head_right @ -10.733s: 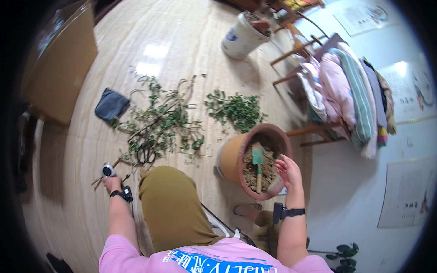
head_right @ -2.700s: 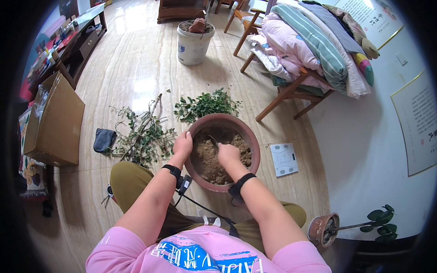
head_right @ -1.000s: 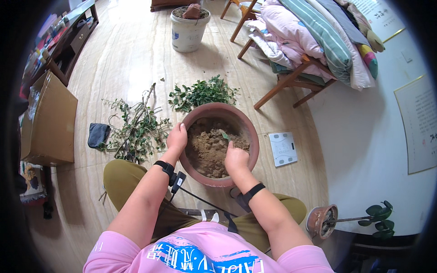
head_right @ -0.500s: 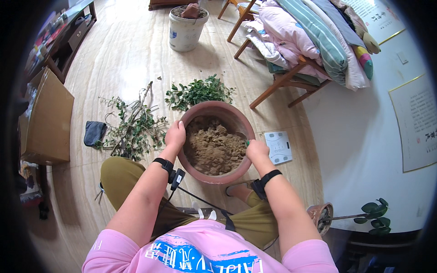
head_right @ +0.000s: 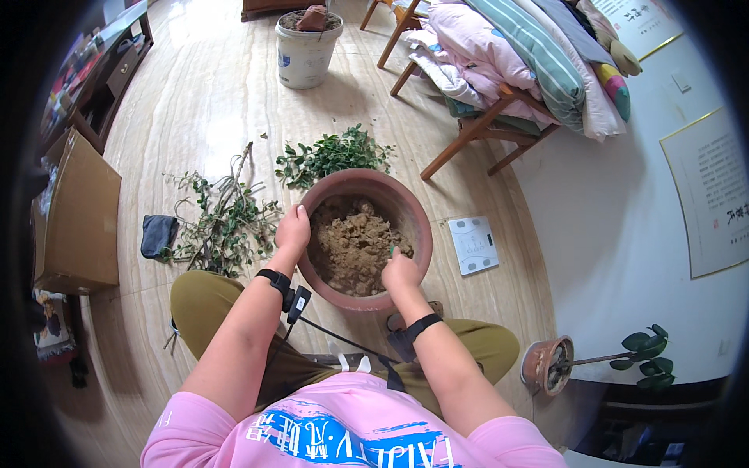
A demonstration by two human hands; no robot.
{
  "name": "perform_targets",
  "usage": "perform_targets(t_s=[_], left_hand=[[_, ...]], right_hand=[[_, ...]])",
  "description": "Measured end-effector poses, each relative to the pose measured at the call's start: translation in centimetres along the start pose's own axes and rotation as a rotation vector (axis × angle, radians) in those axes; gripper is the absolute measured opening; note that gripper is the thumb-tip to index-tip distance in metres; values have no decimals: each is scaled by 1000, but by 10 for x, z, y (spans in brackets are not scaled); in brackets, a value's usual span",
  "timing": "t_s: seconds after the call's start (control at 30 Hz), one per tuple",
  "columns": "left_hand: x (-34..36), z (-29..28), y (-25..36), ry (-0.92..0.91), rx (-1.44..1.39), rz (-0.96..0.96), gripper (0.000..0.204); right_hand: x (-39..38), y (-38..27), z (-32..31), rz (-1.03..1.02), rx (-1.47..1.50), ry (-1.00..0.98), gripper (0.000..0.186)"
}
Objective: The person sits on the floor and uses a small trowel to mix soil in a terracotta pot. They then insert a long black support rod into the soil and transfer a plant from a white bucket into the pot.
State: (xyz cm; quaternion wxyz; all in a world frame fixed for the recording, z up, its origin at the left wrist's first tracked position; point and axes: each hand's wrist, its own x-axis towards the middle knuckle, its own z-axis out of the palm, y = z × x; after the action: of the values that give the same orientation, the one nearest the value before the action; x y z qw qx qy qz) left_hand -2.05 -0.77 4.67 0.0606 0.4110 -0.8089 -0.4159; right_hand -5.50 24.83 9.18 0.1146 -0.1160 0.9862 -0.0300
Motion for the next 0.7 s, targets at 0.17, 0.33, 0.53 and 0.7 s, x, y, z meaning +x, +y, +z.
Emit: perform_targets(t_s=[0.17,0.33,0.53,0.7], left_hand=[[-1,-1,-4,8,-10,16,43],[-3,-2,0,-8,-3,-16,42],[-1,-1,-2,-3,-19,2,41],[-3,0,2,5,-28,-5,41]], right_hand=[[-35,-11,-27,-97,-42,-20,42],[-30,14,-67,-100,-86,49,38],[43,52,-53,-24,-242,-82,34],[63,44,-4,109,-45,-201,31]])
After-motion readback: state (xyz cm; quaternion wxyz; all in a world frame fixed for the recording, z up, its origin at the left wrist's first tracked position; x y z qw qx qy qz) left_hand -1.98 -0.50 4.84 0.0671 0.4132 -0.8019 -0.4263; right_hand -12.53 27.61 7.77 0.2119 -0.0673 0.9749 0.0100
